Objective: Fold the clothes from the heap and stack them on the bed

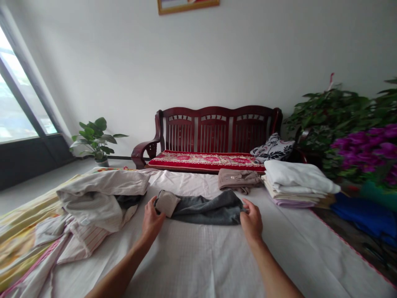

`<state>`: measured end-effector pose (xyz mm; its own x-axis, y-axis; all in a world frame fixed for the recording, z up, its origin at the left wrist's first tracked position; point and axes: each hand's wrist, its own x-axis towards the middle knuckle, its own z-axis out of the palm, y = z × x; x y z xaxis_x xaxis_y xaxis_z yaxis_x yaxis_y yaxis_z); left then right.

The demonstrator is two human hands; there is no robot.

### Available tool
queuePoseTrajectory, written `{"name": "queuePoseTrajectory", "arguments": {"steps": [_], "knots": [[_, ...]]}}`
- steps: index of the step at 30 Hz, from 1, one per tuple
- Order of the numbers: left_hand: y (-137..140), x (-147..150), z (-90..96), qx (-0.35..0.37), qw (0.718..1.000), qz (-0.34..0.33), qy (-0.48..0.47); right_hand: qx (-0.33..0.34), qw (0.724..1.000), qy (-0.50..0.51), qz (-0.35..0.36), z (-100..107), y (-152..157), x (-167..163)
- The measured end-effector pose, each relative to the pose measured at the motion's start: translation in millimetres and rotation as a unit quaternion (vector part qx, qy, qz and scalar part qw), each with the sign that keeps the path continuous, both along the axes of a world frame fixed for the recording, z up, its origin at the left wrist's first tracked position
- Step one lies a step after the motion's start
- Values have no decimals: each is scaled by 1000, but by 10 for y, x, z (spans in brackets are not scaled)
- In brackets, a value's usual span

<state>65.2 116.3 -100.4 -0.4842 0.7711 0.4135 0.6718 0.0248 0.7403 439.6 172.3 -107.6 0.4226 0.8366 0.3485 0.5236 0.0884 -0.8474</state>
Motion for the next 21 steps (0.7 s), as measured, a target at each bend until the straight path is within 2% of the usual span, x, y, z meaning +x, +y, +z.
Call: {"name": "queuePoseTrajectory", "arguments": {"steps": [3, 7, 10, 13, 16, 19, 21], "knots": [[15, 96, 83, -53, 994, -3, 99, 6, 999, -35, 14, -29, 22, 2], [61, 141, 260, -159, 971, 9, 181, -59, 997, 11, 43, -18, 59, 40], [72, 58, 314, -212, 952, 29, 218, -86, 994, 18, 62, 16, 70, 51], [64, -57, 307, -242, 936, 28, 255, -111, 991, -26, 66, 25, 56, -12], [79, -144, 285, -239, 930, 5, 279, -119, 989, -61, 58, 15, 24, -126], [150, -200, 272, -189, 962, 2, 198, -38, 996, 9, 81, 51, 0, -173], [222, -231, 265, -107, 993, 20, 41, 41, 993, 87, 70, 108, 5, -98]]}}
